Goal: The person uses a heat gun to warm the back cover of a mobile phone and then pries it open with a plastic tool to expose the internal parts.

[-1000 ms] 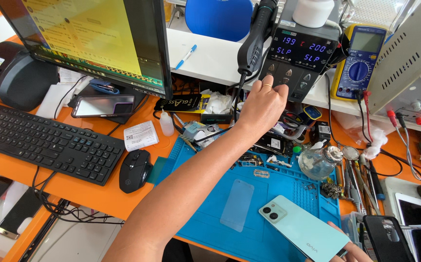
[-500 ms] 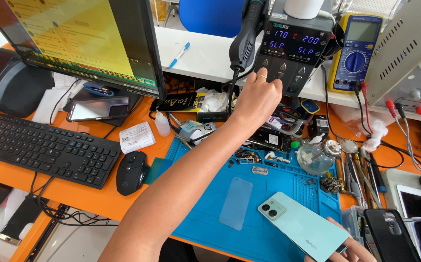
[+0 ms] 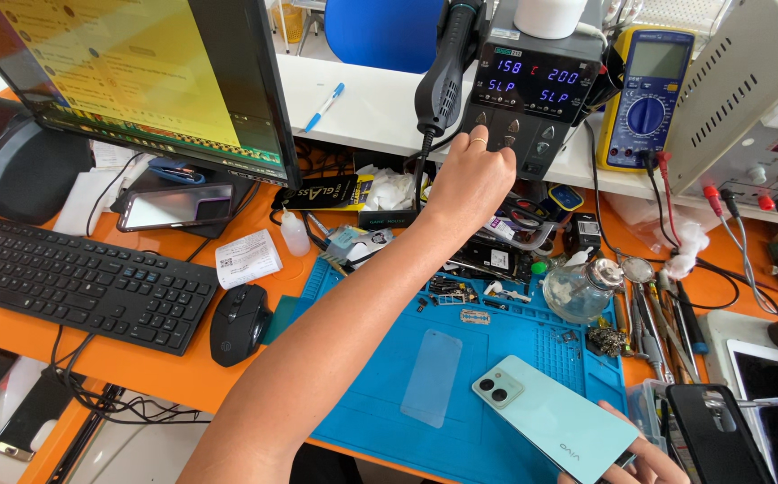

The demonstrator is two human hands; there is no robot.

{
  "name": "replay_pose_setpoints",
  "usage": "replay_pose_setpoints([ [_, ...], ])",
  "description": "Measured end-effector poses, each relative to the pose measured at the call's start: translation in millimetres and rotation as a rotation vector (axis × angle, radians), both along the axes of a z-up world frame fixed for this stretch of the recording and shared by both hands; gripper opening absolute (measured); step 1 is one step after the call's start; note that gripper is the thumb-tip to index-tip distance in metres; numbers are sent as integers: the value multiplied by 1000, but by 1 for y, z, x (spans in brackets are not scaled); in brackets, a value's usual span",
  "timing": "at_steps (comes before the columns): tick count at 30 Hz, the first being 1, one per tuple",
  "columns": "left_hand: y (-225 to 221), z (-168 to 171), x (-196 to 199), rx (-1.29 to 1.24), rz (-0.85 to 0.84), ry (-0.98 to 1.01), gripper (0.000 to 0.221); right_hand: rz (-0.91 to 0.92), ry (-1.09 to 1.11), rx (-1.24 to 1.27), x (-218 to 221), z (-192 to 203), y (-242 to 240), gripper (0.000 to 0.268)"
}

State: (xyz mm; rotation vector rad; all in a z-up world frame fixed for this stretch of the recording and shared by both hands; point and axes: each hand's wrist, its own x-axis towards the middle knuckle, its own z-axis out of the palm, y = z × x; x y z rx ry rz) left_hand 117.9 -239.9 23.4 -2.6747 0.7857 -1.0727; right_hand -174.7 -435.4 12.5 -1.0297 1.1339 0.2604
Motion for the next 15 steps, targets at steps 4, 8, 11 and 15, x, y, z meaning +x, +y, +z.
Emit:
replay_pose_setpoints([
  [4, 1, 1, -1, 4, 4, -6, 19, 44, -25, -44, 0, -1, 0, 46],
  [8, 0, 1, 0, 3, 0, -8, 19, 156, -92, -110, -7, -20, -14, 58],
  [11, 0, 0, 1, -5, -6, -13, 18, 92, -24, -63, 1, -5, -6, 48],
  [15, 0, -1, 2, -17, -18, -12, 16, 168, -116, -143, -6, -11, -7, 65],
])
